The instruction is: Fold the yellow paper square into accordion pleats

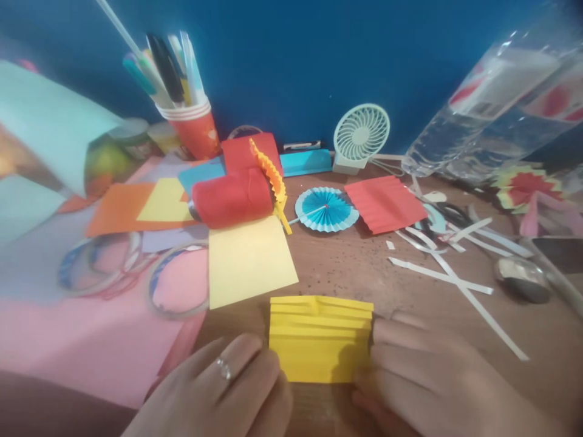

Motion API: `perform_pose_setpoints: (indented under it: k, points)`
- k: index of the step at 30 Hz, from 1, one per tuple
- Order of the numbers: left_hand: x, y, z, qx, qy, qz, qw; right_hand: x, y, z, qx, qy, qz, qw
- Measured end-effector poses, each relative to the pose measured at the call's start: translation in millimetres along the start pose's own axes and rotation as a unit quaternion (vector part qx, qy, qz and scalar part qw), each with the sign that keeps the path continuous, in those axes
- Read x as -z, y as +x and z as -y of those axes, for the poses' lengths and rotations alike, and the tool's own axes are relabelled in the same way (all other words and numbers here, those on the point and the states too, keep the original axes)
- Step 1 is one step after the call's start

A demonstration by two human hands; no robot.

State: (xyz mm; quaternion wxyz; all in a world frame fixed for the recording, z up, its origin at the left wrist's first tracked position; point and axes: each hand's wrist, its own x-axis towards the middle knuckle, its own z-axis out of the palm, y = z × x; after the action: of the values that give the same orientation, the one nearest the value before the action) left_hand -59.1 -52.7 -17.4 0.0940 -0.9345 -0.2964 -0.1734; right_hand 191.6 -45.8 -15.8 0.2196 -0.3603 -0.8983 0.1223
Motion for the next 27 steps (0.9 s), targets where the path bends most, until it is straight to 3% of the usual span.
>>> perform_pose_setpoints:
  k: [3,8,12,16,27]
  points:
    - [6.2,15.7,4.0,0.002,-0.052,0.057,0.997,3.7,3.2,0.4,0.023,0.021,0.016,0.999]
    - [7.9,20.7,1.4,-0.031,-0.02,0.112,0.993,9.1,5.1,5.1,0.0,0.006,0.052,0.999]
    - [7.0,21.9,-3.2,-0.068,0.022,0.088,0.994,7.9,4.2,10.5,0.033,-0.055,0.018,0.998]
    - [5.6,27.7,-6.9,-0.06,0.026,0.085,0.994,5.6,5.0,13.1,0.03,-0.099,-0.005,0.995]
    - [6.8,25.9,-7.3,0.044,-0.131,0.065,0.988,-3.6,5.4,-1.8,0.034,0.022,-0.025,0.999]
